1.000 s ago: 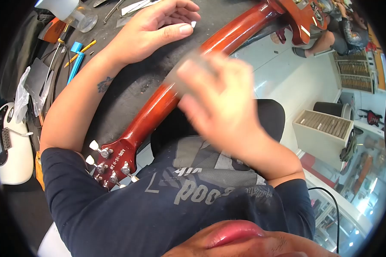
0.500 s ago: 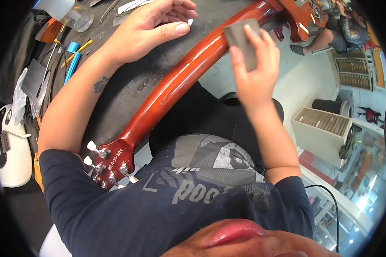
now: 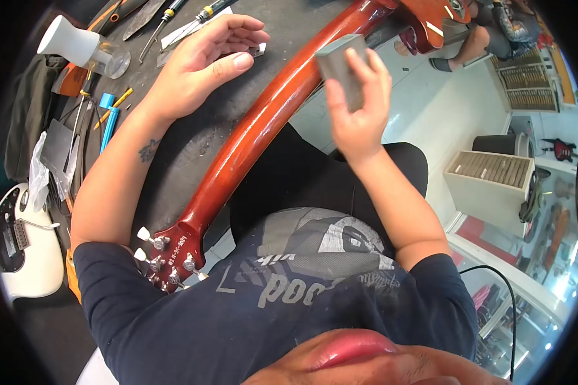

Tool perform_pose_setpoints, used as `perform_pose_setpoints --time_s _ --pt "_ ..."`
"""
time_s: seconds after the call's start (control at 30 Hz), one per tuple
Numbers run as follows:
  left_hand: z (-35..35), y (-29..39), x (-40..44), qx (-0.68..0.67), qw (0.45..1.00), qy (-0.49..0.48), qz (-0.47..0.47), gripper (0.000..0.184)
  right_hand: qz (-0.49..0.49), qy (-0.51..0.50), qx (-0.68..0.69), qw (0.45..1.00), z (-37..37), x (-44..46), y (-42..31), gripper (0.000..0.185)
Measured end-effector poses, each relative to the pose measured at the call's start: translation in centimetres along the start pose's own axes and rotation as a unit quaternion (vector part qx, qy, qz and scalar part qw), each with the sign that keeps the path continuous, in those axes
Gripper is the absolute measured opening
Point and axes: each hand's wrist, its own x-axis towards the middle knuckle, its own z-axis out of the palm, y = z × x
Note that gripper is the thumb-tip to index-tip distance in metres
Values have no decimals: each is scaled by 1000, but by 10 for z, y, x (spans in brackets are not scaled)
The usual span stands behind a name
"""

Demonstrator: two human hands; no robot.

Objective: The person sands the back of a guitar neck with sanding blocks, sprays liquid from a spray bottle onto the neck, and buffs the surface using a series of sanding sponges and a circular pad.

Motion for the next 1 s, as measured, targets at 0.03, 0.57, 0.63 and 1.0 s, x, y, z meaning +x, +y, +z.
perform_pose_setpoints --time_s 0.03,0.57,0.63,1.0 --pt "1 0 -2 -6 1000 0 -6 62 -39 -34 26 998 -1 -5 -9 60" --pt "2 -1 0 -4 1000 5 -5 70 -4 42 64 997 12 -14 -1 60" --pt "0 1 1 0 1000 4 -11 70 -124 -31 87 988 9 -30 -27 60" --pt "1 -1 2 -20 1000 4 -15 71 -135 -61 73 986 11 -40 -28 59"
